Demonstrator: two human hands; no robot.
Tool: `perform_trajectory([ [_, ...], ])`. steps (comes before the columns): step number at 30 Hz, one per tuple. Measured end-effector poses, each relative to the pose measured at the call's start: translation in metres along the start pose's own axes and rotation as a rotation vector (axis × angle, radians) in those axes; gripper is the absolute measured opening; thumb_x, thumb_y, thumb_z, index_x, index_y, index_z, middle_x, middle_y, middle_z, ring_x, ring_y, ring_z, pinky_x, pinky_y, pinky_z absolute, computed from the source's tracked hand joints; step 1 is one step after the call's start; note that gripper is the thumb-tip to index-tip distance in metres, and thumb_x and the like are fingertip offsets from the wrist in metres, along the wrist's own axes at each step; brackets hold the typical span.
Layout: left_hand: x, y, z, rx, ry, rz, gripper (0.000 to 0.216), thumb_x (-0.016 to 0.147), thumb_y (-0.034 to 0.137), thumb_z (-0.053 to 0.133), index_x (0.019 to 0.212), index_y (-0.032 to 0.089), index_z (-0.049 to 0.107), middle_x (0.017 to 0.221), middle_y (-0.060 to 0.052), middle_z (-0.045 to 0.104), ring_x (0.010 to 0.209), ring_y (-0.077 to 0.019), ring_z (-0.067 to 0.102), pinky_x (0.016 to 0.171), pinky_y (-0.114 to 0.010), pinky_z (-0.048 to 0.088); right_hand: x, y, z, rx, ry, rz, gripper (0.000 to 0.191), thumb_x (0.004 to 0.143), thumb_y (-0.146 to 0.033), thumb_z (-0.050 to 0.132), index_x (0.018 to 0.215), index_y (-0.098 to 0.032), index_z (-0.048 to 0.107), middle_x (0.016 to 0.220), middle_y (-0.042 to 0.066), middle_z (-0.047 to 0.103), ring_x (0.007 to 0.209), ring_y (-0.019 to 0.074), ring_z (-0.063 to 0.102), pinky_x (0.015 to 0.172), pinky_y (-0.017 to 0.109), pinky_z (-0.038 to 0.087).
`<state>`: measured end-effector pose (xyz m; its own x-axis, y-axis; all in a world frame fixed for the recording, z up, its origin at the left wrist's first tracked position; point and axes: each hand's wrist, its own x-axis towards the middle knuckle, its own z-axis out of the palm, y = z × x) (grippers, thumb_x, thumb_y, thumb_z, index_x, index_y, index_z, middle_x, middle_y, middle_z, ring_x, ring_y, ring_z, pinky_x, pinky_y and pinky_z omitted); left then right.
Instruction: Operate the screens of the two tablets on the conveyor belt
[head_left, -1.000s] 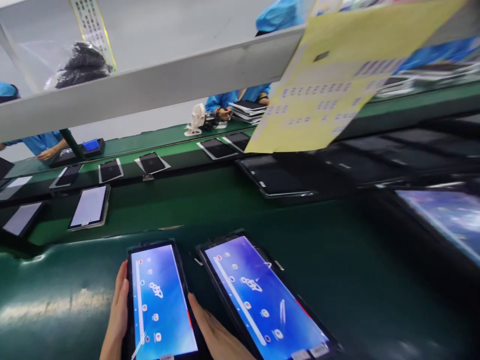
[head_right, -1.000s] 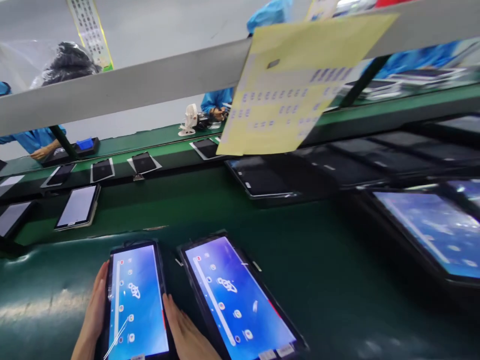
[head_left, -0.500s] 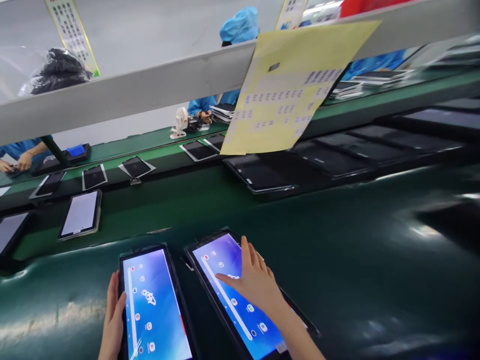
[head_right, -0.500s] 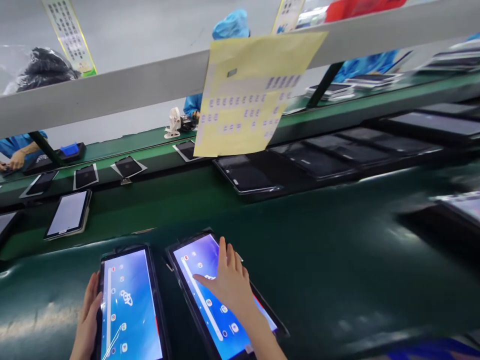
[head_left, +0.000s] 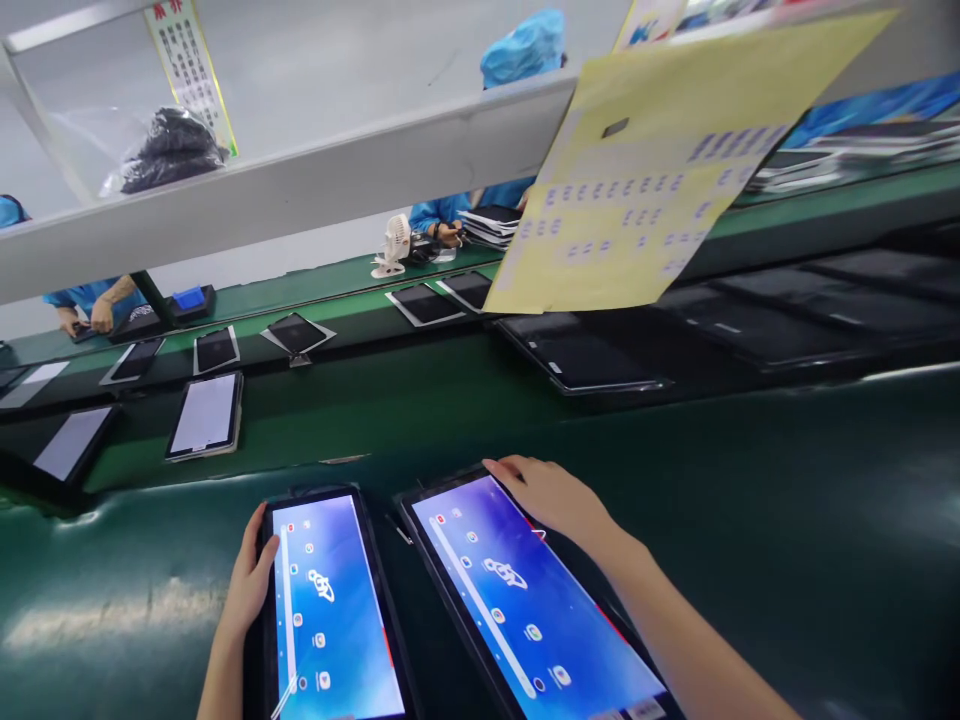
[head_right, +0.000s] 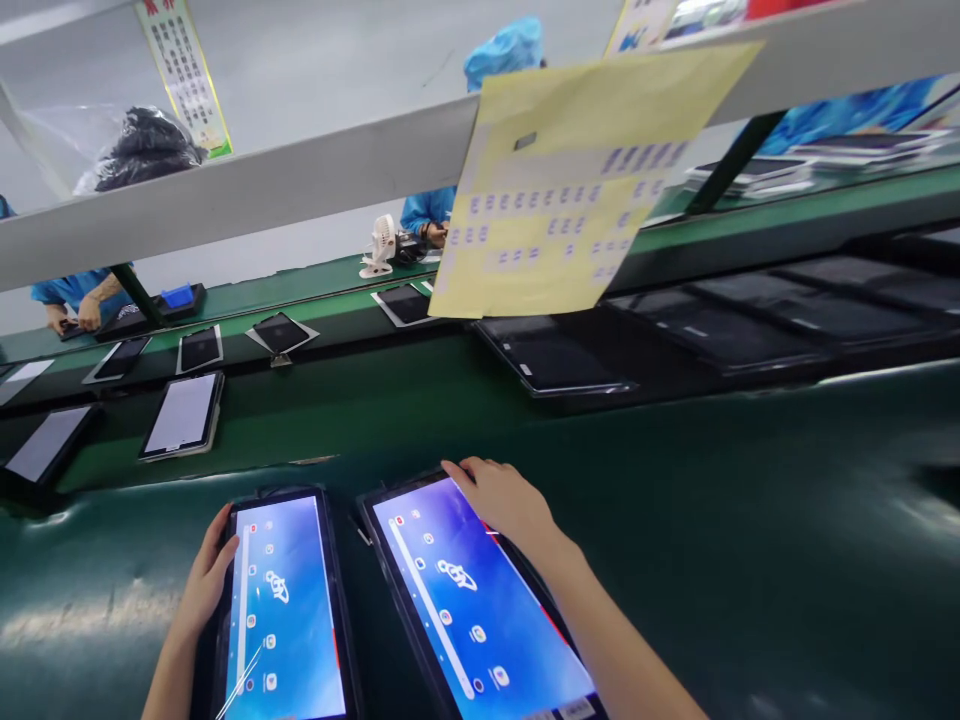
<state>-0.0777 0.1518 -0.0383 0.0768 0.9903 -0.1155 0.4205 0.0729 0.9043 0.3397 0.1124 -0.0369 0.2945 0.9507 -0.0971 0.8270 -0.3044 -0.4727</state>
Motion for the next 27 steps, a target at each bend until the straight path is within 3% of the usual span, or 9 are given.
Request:
perform_trajectory([
  [4, -0.003, -0.001, -0.003, 0.004, -0.007, 0.009, 0.057, 0.087, 0.045, 0.048, 0.138, 0.023, 0.038, 0.148, -0.007, 0.037, 0.136, -0.0245, 0.032, 0.113, -0.041, 0.021, 0.004, -0.049, 0.003, -0.035, 0.023, -0.253, 0.028, 0.096, -0.025, 0.04, 0.092, -0.015, 0.065, 0.094, 0.009, 0.063, 0.095, 0.0295, 0.055, 0.086, 0.039, 0.042],
  [9, -0.006, -0.001, -0.008, 0.013, -0.085, 0.042, 0.064, 0.084, 0.042, 0.053, 0.142, 0.023, 0.032, 0.151, -0.007, 0.032, 0.137, -0.0237, 0.03, 0.113, -0.039, 0.023, -0.014, -0.106, 0.02, 0.002, -0.043, -0.516, 0.021, 0.095, -0.019, 0.044, 0.094, -0.018, 0.065, 0.093, 0.005, 0.064, 0.093, 0.0251, 0.055, 0.084, 0.036, 0.043],
  [12, -0.009, -0.001, -0.011, 0.031, -0.123, 0.058, 0.072, 0.082, 0.044, 0.057, 0.144, 0.021, 0.028, 0.152, -0.008, 0.027, 0.138, -0.0249, 0.027, 0.113, -0.04, 0.022, -0.03, -0.104, 0.019, 0.043, -0.042, -0.557, 0.021, 0.097, -0.026, 0.044, 0.104, -0.02, 0.064, 0.104, 0.004, 0.063, 0.101, 0.0233, 0.054, 0.087, 0.035, 0.044],
  [16, -0.01, 0.0, -0.013, 0.06, -0.169, 0.074, 0.086, 0.075, 0.041, 0.068, 0.146, 0.022, 0.022, 0.153, -0.009, 0.024, 0.139, -0.0272, 0.025, 0.114, -0.04, 0.02, -0.037, -0.075, 0.014, 0.017, 0.003, -0.506, 0.026, 0.099, -0.029, 0.04, 0.111, -0.018, 0.061, 0.111, 0.007, 0.06, 0.107, 0.0239, 0.053, 0.089, 0.037, 0.046],
  [19, -0.009, 0.001, -0.015, 0.072, -0.203, 0.066, 0.089, 0.075, 0.042, 0.067, 0.147, 0.022, 0.018, 0.154, -0.009, 0.022, 0.139, -0.0276, 0.024, 0.114, -0.041, 0.02, -0.034, -0.069, 0.019, -0.057, -0.009, -0.52, 0.026, 0.095, -0.026, 0.049, 0.117, -0.014, 0.058, 0.119, 0.01, 0.057, 0.117, 0.0277, 0.045, 0.097, 0.043, 0.041],
  [23, -0.008, 0.002, -0.015, 0.064, -0.21, 0.062, 0.084, 0.08, 0.047, 0.06, 0.147, 0.02, 0.017, 0.155, -0.009, 0.017, 0.141, -0.0257, 0.02, 0.115, -0.041, 0.016, -0.026, -0.094, 0.041, -0.133, -0.056, -0.631, 0.032, 0.086, -0.018, 0.066, 0.117, -0.014, 0.057, 0.118, 0.007, 0.057, 0.125, 0.0278, 0.037, 0.109, 0.047, 0.024],
  [27, -0.009, 0.002, -0.015, 0.042, -0.204, 0.051, 0.079, 0.082, 0.049, 0.057, 0.146, 0.02, 0.021, 0.155, -0.008, 0.02, 0.14, -0.0245, 0.023, 0.114, -0.039, 0.019, -0.007, -0.127, 0.064, -0.181, -0.042, -0.62, 0.013, 0.082, -0.011, 0.067, 0.095, -0.011, 0.063, 0.095, 0.011, 0.063, 0.102, 0.0295, 0.053, 0.101, 0.045, 0.032],
])
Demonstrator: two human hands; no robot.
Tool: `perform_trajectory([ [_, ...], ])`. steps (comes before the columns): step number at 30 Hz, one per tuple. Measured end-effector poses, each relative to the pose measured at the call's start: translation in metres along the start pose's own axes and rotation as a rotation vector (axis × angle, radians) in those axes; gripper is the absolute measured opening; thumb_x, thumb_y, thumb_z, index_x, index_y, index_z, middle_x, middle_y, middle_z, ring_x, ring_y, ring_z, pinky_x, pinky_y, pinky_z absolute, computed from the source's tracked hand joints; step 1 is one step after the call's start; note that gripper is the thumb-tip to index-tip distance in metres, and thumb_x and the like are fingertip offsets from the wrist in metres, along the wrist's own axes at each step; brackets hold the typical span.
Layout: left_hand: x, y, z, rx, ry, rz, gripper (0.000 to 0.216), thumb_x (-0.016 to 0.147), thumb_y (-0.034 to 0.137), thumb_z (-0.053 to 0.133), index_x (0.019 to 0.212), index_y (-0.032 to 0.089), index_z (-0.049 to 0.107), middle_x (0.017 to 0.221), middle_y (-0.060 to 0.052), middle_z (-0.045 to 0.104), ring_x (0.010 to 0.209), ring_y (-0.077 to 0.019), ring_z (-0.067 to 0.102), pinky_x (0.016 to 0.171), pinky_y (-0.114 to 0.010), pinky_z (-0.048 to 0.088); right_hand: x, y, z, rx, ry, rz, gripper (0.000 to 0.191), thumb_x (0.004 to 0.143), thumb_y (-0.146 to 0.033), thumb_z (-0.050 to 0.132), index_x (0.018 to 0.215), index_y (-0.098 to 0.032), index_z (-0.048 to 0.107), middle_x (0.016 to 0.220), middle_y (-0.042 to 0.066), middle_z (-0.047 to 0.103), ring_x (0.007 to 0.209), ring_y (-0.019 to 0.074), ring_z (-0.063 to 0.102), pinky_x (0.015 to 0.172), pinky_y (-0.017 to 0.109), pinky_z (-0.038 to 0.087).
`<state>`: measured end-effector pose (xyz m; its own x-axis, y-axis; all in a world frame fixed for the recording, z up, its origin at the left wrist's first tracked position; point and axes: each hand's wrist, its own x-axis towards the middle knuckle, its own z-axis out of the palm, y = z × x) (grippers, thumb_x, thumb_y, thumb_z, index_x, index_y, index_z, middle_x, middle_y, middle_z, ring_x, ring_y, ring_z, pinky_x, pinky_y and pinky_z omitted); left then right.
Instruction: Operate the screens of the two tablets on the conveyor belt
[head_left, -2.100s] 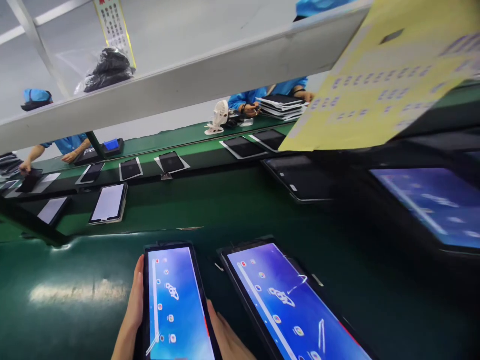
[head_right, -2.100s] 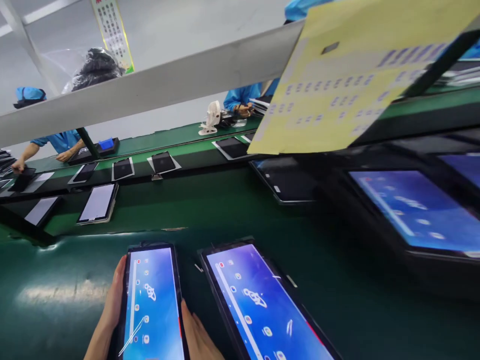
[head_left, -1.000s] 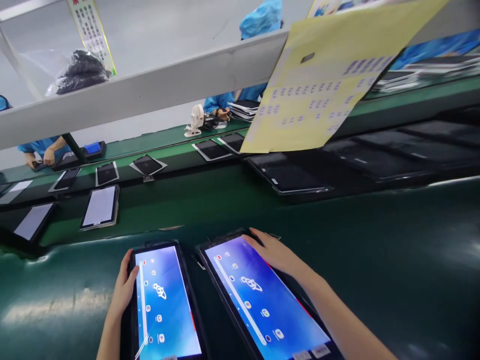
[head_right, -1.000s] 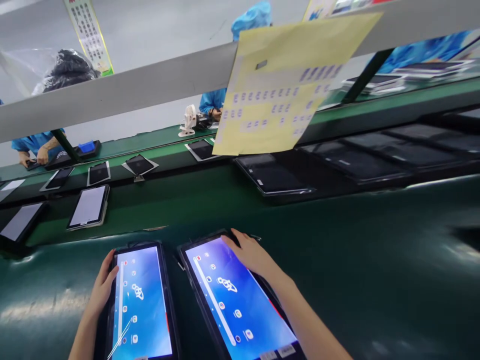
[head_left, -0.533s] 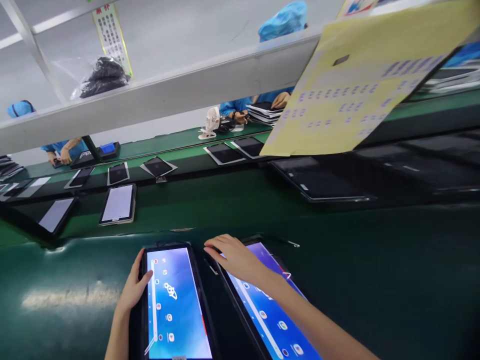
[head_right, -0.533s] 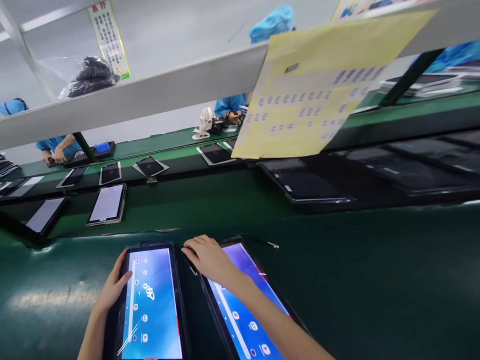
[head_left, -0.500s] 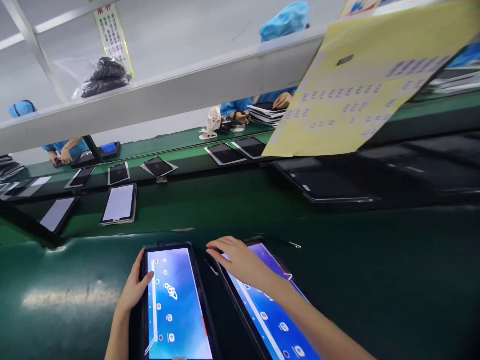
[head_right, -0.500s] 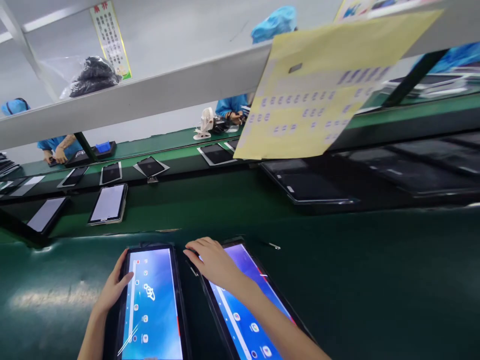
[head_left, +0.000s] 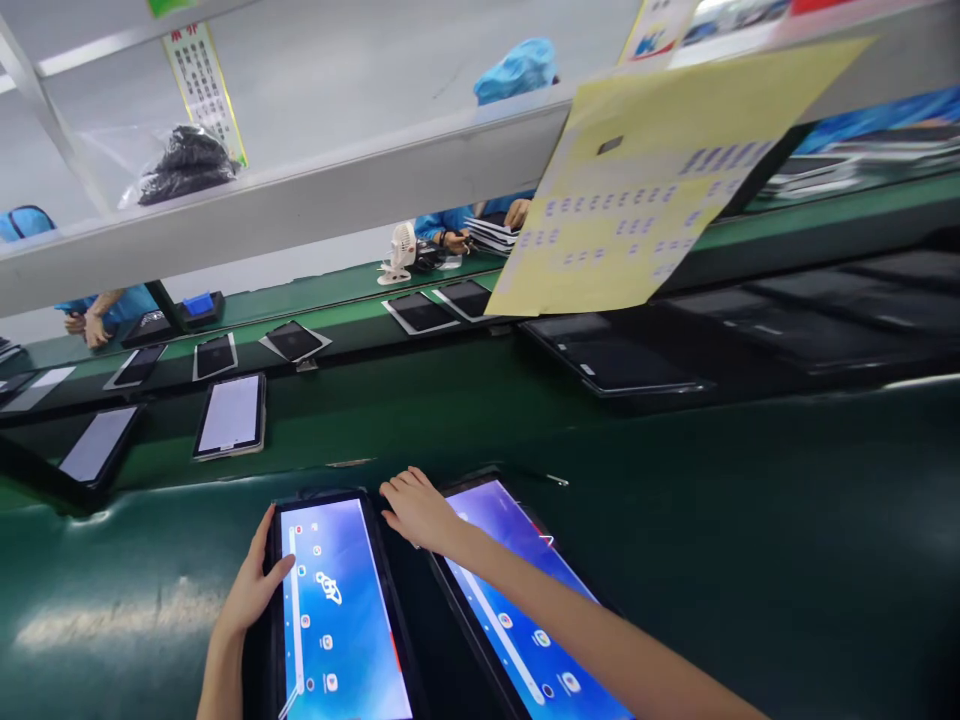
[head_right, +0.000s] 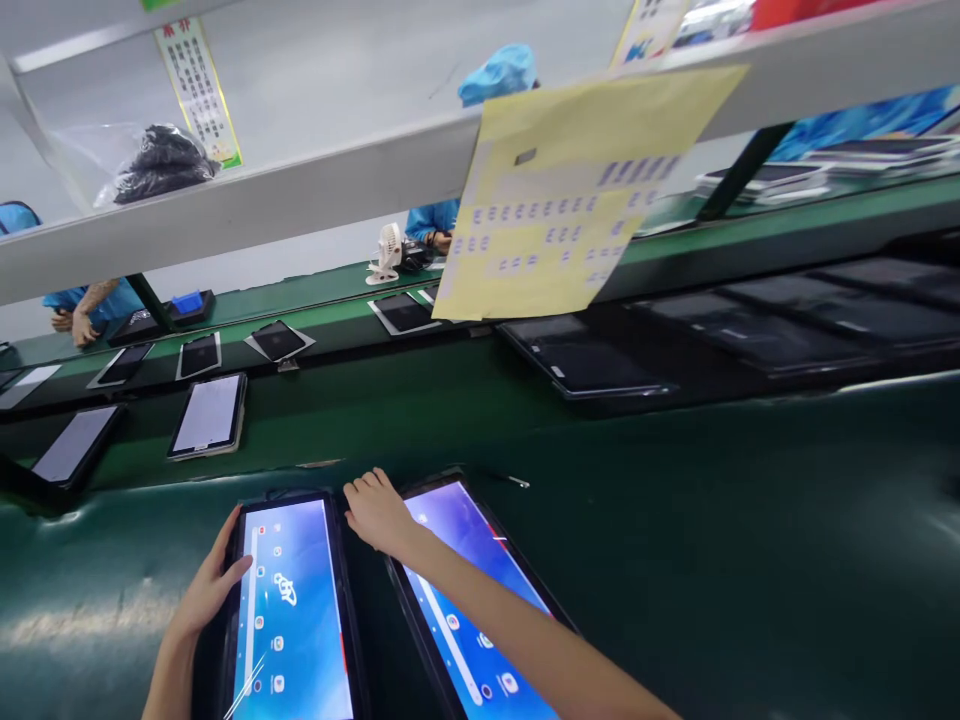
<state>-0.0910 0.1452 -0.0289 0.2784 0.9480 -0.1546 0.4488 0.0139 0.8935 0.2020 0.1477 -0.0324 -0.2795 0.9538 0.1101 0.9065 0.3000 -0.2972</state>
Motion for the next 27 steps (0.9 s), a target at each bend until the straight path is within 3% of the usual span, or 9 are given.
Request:
perform_trajectory([
  [5, 0.005, 0.0, -0.003, -0.034, 0.035, -0.019, 0.074, 0.079, 0.052, 0.059, 0.142, 0.024, 0.032, 0.151, -0.005, 0.03, 0.138, -0.0248, 0.027, 0.114, -0.038, 0.021, 0.011, 0.015, -0.008, 0.031, 0.073, 0.12, 0.007, 0.086, -0.016, 0.062, 0.093, -0.015, 0.063, 0.092, 0.008, 0.064, 0.095, 0.0277, 0.055, 0.091, 0.039, 0.039],
  [8, -0.003, 0.005, -0.002, -0.052, 0.117, -0.071, 0.073, 0.081, 0.056, 0.053, 0.142, 0.023, 0.031, 0.153, -0.006, 0.026, 0.14, -0.0266, 0.022, 0.115, -0.041, 0.017, -0.032, 0.048, -0.027, 0.068, 0.158, 0.259, 0.02, 0.093, -0.025, 0.048, 0.107, -0.016, 0.06, 0.106, 0.007, 0.062, 0.101, 0.0241, 0.055, 0.092, 0.036, 0.04],
  [11, -0.031, 0.019, 0.015, -0.135, 0.234, -0.097, 0.071, 0.083, 0.059, 0.048, 0.144, 0.029, 0.026, 0.155, -0.002, 0.018, 0.141, -0.0274, 0.019, 0.115, -0.044, 0.016, -0.101, 0.083, -0.037, 0.084, 0.212, 0.47, 0.04, 0.095, -0.035, 0.029, 0.109, -0.012, 0.059, 0.106, 0.014, 0.061, 0.099, 0.0276, 0.057, 0.084, 0.039, 0.047],
  [13, -0.055, 0.033, 0.041, -0.267, 0.136, -0.075, 0.063, 0.084, 0.058, 0.048, 0.141, 0.036, 0.031, 0.154, 0.003, 0.024, 0.139, -0.0266, 0.026, 0.114, -0.044, 0.022, -0.145, 0.096, -0.033, 0.215, 0.174, 0.722, 0.053, 0.093, -0.05, 0.023, 0.101, -0.014, 0.061, 0.096, 0.015, 0.064, 0.089, 0.0296, 0.061, 0.075, 0.04, 0.05],
  [15, -0.073, 0.047, 0.075, -0.357, -0.152, -0.076, 0.059, 0.085, 0.056, 0.049, 0.14, 0.037, 0.035, 0.153, 0.004, 0.026, 0.139, -0.0261, 0.026, 0.115, -0.043, 0.02, -0.177, 0.098, -0.024, 0.387, 0.034, 0.905, 0.058, 0.089, -0.059, 0.021, 0.09, -0.018, 0.062, 0.092, 0.014, 0.065, 0.087, 0.0312, 0.062, 0.072, 0.039, 0.051],
  [17, -0.081, 0.059, 0.111, -0.399, -0.453, -0.134, 0.071, 0.083, 0.057, 0.053, 0.144, 0.031, 0.027, 0.153, 0.001, 0.023, 0.14, -0.0266, 0.022, 0.116, -0.042, 0.017, -0.193, 0.089, -0.013, 0.48, -0.075, 0.975, 0.056, 0.087, -0.063, 0.021, 0.084, -0.022, 0.06, 0.088, 0.012, 0.065, 0.085, 0.0319, 0.063, 0.071, 0.04, 0.05],
  [19, -0.079, 0.065, 0.138, -0.385, -0.598, -0.242, 0.086, 0.081, 0.06, 0.054, 0.147, 0.026, 0.011, 0.155, -0.003, 0.016, 0.141, -0.0267, 0.018, 0.117, -0.042, 0.015, -0.199, 0.073, -0.004, 0.503, -0.122, 0.95, 0.054, 0.086, -0.063, 0.018, 0.084, -0.024, 0.057, 0.084, 0.011, 0.065, 0.082, 0.0324, 0.063, 0.07, 0.041, 0.048],
  [23, -0.074, 0.067, 0.155, -0.353, -0.531, -0.377, 0.092, 0.079, 0.061, 0.055, 0.147, 0.026, 0.003, 0.154, -0.003, 0.018, 0.141, -0.0287, 0.017, 0.115, -0.046, 0.019, -0.201, 0.047, 0.003, 0.556, -0.174, 0.905, 0.052, 0.082, -0.065, 0.015, 0.075, -0.026, 0.049, 0.08, 0.011, 0.065, 0.081, 0.0323, 0.062, 0.07, 0.041, 0.046],
  [27, -0.076, 0.064, 0.151, -0.412, -0.469, -0.338, 0.09, 0.078, 0.06, 0.058, 0.147, 0.028, 0.01, 0.153, -0.003, 0.025, 0.14, -0.0298, 0.02, 0.114, -0.048, 0.022, -0.198, 0.037, 0.0, 0.626, -0.126, 0.908, 0.054, 0.081, -0.07, 0.016, 0.076, -0.026, 0.048, 0.085, 0.012, 0.064, 0.084, 0.0303, 0.061, 0.074, 0.04, 0.045],
])
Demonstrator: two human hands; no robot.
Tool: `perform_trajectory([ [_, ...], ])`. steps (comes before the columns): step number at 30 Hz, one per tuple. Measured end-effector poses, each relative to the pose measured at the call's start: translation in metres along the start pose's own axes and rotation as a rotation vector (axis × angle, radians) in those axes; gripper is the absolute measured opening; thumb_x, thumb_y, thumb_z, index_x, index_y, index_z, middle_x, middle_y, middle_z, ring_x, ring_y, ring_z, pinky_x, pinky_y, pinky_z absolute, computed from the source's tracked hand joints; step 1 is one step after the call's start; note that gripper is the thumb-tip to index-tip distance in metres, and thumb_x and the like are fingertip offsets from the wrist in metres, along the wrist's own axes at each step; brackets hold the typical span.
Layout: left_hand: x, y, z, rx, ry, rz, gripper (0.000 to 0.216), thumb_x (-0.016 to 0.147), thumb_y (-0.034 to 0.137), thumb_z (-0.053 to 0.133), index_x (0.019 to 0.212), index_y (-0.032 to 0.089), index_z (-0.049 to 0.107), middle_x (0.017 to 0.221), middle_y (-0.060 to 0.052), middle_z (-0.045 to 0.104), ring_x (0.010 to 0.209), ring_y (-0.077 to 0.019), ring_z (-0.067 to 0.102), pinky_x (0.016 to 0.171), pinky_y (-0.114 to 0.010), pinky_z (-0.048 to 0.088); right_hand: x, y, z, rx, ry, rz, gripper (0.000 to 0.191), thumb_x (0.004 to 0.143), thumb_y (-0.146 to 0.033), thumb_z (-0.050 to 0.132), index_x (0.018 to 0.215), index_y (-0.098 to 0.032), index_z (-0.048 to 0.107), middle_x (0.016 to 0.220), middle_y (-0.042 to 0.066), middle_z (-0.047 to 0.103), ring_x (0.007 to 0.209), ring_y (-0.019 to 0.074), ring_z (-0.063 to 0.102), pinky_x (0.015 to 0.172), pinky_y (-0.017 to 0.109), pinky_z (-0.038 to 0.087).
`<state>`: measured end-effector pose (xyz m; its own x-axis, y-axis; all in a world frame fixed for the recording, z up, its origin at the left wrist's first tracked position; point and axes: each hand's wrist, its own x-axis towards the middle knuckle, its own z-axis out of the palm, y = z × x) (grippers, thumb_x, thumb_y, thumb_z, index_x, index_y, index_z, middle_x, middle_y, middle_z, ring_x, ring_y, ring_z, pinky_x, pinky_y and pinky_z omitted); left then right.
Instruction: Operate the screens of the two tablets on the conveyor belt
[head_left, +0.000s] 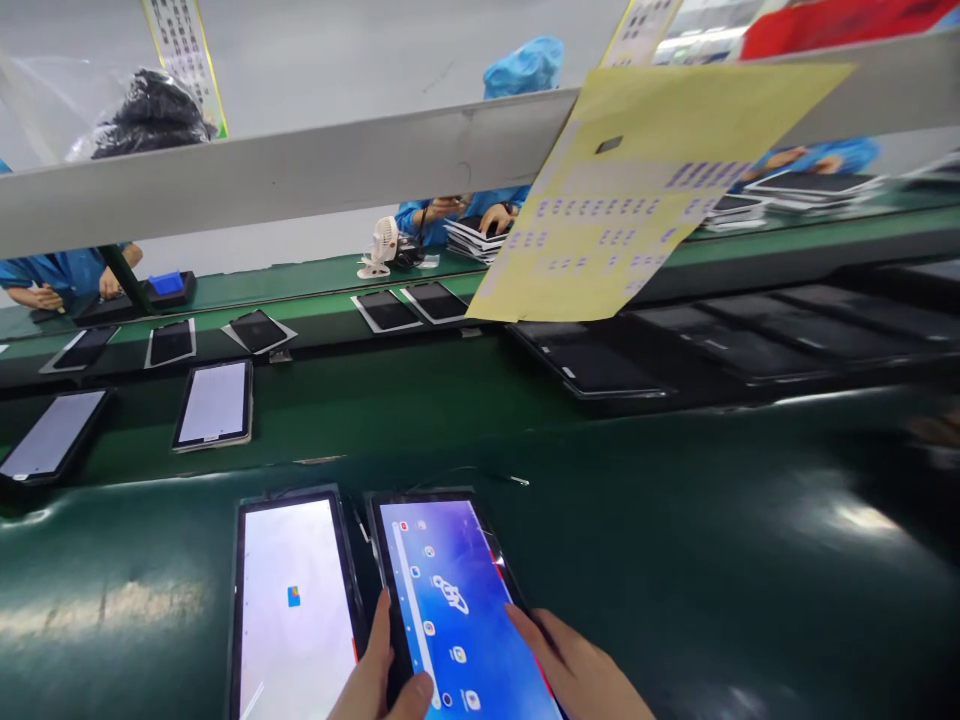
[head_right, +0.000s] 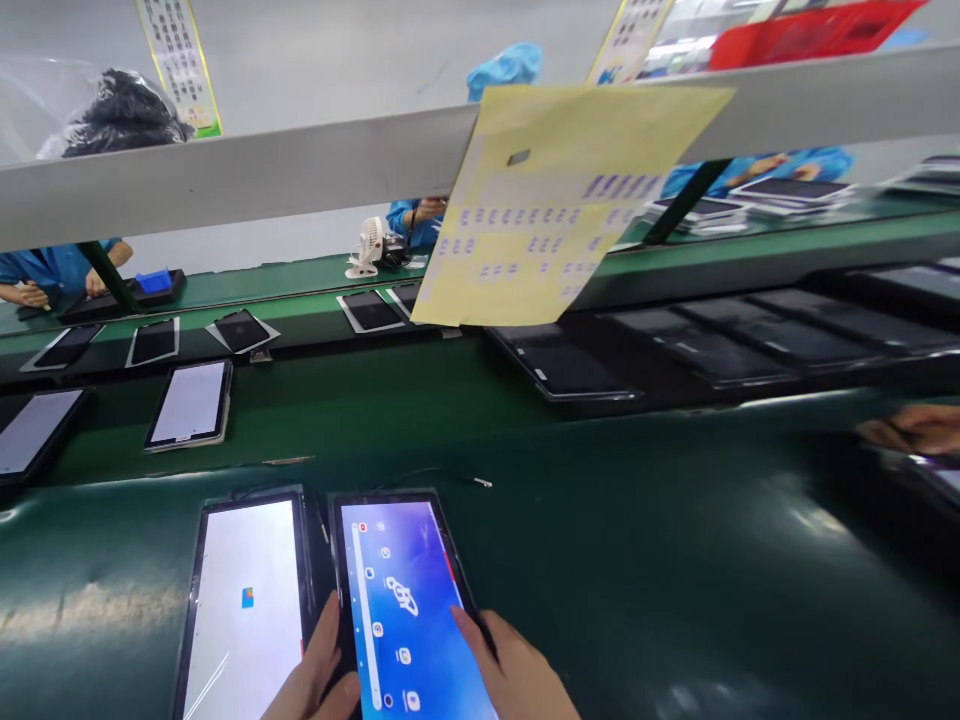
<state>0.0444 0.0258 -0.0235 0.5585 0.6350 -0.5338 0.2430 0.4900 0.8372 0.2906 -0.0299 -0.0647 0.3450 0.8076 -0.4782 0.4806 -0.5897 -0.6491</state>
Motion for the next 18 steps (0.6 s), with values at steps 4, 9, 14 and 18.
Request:
perform_trajectory([
  [4, 0.0, 0.0, 0.003, 0.033, -0.076, 0.001, 0.093, 0.078, 0.06, 0.058, 0.148, 0.028, 0.006, 0.152, -0.004, 0.027, 0.139, -0.03, 0.024, 0.113, -0.047, 0.026, 0.003, -0.005, -0.001, 0.011, 0.043, -0.019, 0.058, 0.078, -0.071, 0.02, 0.083, -0.023, 0.052, 0.093, 0.015, 0.063, 0.091, 0.0318, 0.059, 0.08, 0.042, 0.044],
  [9, 0.002, 0.004, 0.008, 0.058, -0.073, -0.019, 0.1, 0.076, 0.065, 0.056, 0.148, 0.027, -0.002, 0.15, -0.006, 0.032, 0.134, -0.0319, 0.034, 0.106, -0.047, 0.038, 0.01, 0.007, 0.003, 0.002, 0.114, -0.07, 0.061, 0.08, -0.069, 0.024, 0.094, -0.019, 0.056, 0.104, 0.017, 0.061, 0.098, 0.0334, 0.057, 0.085, 0.043, 0.046],
  [14, -0.012, 0.017, 0.0, 0.253, -0.057, 0.08, 0.086, 0.079, 0.061, 0.053, 0.148, 0.026, 0.015, 0.147, -0.004, 0.037, 0.135, -0.0288, 0.034, 0.114, -0.044, 0.024, 0.011, 0.001, 0.011, -0.057, 0.348, -0.291, 0.053, 0.09, -0.06, 0.025, 0.112, -0.018, 0.05, 0.12, 0.015, 0.053, 0.111, 0.033, 0.051, 0.086, 0.047, 0.049],
  [18, -0.028, 0.024, -0.027, 0.412, 0.269, 0.285, 0.055, 0.084, 0.056, 0.048, 0.134, 0.033, 0.046, 0.144, 0.0, 0.042, 0.136, -0.0255, 0.032, 0.115, -0.045, 0.022, 0.003, -0.031, 0.022, -0.262, 0.262, -0.823, 0.023, 0.1, -0.032, 0.028, 0.103, -0.023, 0.048, 0.135, 0.005, 0.044, 0.133, 0.0283, 0.026, 0.102, 0.058, 0.035],
])
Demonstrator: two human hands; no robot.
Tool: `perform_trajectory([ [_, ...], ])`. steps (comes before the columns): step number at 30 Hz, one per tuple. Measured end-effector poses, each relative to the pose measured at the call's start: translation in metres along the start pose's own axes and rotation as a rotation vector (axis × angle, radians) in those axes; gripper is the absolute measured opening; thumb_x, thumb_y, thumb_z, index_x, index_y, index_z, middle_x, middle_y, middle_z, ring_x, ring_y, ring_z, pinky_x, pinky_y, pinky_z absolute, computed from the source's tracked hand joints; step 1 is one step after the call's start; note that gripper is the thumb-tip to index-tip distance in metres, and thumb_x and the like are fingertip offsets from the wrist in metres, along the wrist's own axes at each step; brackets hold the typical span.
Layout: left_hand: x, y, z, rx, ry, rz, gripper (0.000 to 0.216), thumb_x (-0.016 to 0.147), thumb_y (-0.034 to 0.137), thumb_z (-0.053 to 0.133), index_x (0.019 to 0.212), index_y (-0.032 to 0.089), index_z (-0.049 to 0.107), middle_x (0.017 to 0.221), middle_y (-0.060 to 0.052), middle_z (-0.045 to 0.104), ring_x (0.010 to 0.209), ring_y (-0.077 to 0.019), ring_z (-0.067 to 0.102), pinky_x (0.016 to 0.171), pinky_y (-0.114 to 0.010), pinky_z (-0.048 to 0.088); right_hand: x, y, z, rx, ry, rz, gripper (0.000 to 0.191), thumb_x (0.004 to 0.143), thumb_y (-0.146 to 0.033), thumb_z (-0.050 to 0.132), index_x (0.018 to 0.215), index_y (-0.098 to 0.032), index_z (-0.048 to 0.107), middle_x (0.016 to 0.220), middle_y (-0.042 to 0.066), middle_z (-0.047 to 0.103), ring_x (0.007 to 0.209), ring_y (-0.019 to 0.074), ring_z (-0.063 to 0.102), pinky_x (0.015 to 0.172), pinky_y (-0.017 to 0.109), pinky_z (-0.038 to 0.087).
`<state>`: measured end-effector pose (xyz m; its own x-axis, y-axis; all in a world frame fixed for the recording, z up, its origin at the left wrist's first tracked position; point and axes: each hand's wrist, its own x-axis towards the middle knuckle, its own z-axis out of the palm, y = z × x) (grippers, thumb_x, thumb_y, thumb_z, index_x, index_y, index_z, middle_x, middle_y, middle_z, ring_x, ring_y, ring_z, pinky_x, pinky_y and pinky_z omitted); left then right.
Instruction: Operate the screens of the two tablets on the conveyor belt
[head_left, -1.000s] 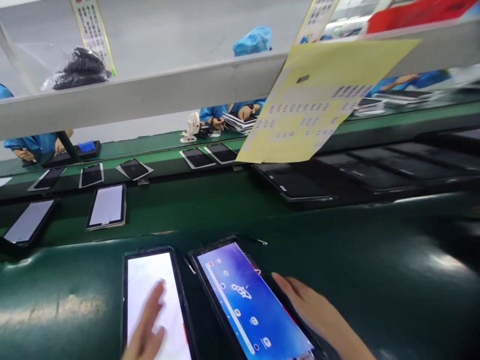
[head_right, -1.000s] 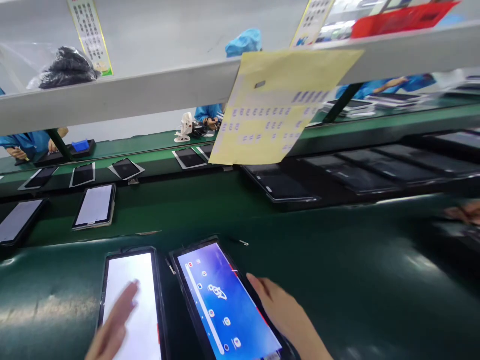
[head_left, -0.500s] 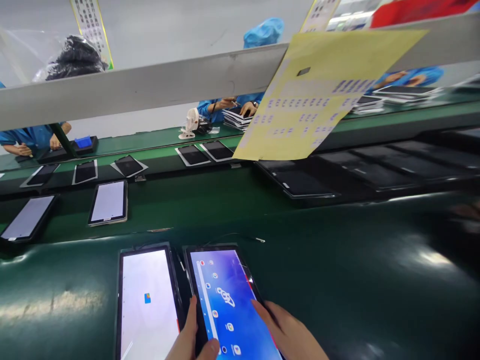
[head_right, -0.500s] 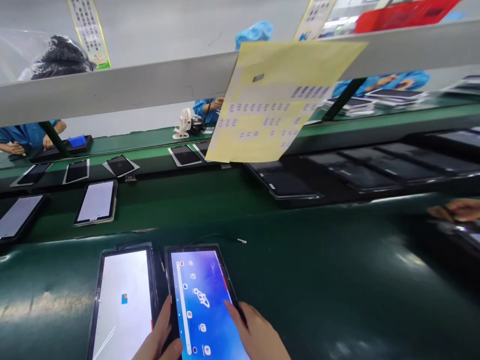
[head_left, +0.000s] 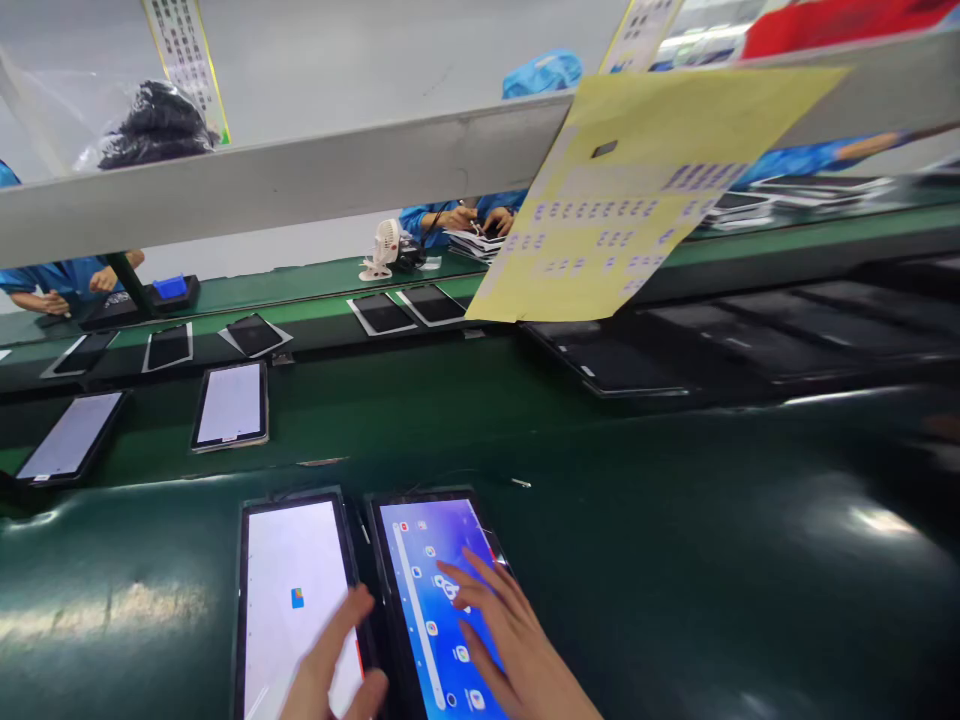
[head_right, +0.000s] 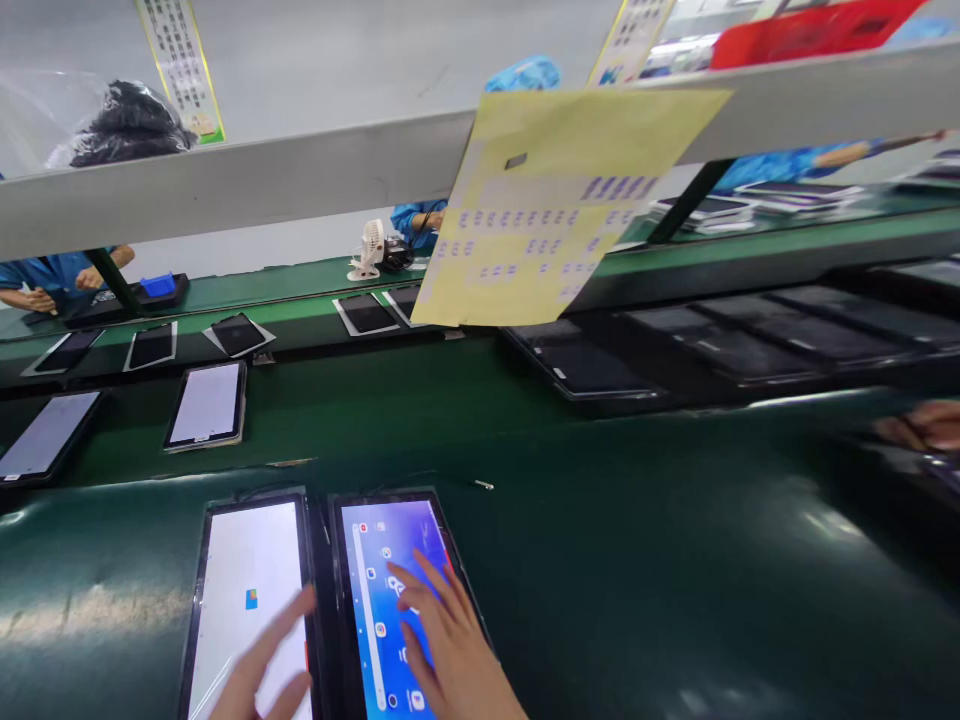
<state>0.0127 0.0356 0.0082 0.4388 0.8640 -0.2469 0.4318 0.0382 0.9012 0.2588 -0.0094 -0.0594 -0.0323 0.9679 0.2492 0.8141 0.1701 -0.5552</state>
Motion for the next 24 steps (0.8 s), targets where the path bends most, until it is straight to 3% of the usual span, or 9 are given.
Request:
perform_trajectory([
  [2, 0.001, -0.011, -0.022, 0.086, 0.229, 0.008, 0.054, 0.087, 0.054, 0.043, 0.135, 0.028, 0.044, 0.146, -0.002, 0.041, 0.137, -0.0235, 0.03, 0.115, -0.046, 0.019, 0.007, -0.011, 0.002, -0.045, -0.076, -0.137, 0.018, 0.099, -0.024, 0.03, 0.098, -0.023, 0.048, 0.137, 0.002, 0.041, 0.135, 0.0284, 0.019, 0.103, 0.062, 0.033],
  [4, 0.003, -0.027, -0.046, 0.133, 0.422, -0.051, 0.06, 0.086, 0.056, 0.042, 0.135, 0.021, 0.042, 0.146, -0.008, 0.04, 0.136, -0.0256, 0.032, 0.114, -0.048, 0.021, 0.01, -0.014, 0.002, -0.073, -0.091, -0.167, 0.018, 0.098, -0.02, 0.03, 0.101, -0.023, 0.048, 0.137, 0.003, 0.041, 0.135, 0.0294, 0.018, 0.101, 0.063, 0.034],
  [6, 0.004, -0.045, -0.067, 0.131, 0.515, -0.157, 0.072, 0.079, 0.063, 0.045, 0.133, 0.015, 0.041, 0.144, -0.014, 0.041, 0.132, -0.0297, 0.037, 0.111, -0.05, 0.027, 0.01, -0.012, -0.001, -0.064, -0.085, -0.16, 0.018, 0.098, -0.021, 0.03, 0.106, -0.022, 0.046, 0.136, 0.006, 0.042, 0.135, 0.0303, 0.02, 0.099, 0.063, 0.037],
  [10, -0.001, -0.067, -0.091, 0.065, 0.518, -0.304, 0.087, 0.07, 0.071, 0.046, 0.132, 0.011, 0.039, 0.134, -0.018, 0.049, 0.115, -0.031, 0.054, 0.102, -0.047, 0.04, 0.003, -0.013, -0.009, 0.055, -0.018, -0.079, 0.016, 0.1, -0.026, 0.029, 0.105, -0.024, 0.045, 0.135, 0.006, 0.043, 0.132, 0.0282, 0.027, 0.095, 0.055, 0.046],
  [13, -0.002, -0.073, -0.093, 0.023, 0.449, -0.331, 0.086, 0.069, 0.07, 0.046, 0.131, 0.01, 0.04, 0.127, -0.018, 0.056, 0.11, -0.0299, 0.058, 0.098, -0.045, 0.044, -0.001, -0.021, -0.011, 0.157, -0.031, -0.023, 0.018, 0.101, -0.029, 0.029, 0.107, -0.027, 0.045, 0.137, 0.004, 0.042, 0.128, 0.0237, 0.036, 0.087, 0.04, 0.054],
  [15, 0.001, -0.076, -0.091, 0.018, 0.417, -0.324, 0.083, 0.071, 0.069, 0.045, 0.13, 0.01, 0.042, 0.126, -0.018, 0.057, 0.113, -0.03, 0.056, 0.098, -0.044, 0.044, -0.002, -0.024, -0.011, 0.189, -0.026, -0.001, 0.018, 0.101, -0.031, 0.028, 0.106, -0.028, 0.046, 0.136, 0.003, 0.043, 0.126, 0.0226, 0.039, 0.086, 0.037, 0.055],
  [24, 0.017, -0.087, -0.092, 0.125, 0.44, -0.271, 0.075, 0.075, 0.066, 0.043, 0.123, 0.009, 0.049, 0.132, -0.019, 0.051, 0.119, -0.0315, 0.051, 0.104, -0.047, 0.038, -0.01, -0.01, -0.021, 0.191, 0.136, 0.214, 0.022, 0.101, -0.038, 0.026, 0.102, -0.027, 0.045, 0.133, 0.004, 0.047, 0.124, 0.0252, 0.041, 0.09, 0.046, 0.05],
])
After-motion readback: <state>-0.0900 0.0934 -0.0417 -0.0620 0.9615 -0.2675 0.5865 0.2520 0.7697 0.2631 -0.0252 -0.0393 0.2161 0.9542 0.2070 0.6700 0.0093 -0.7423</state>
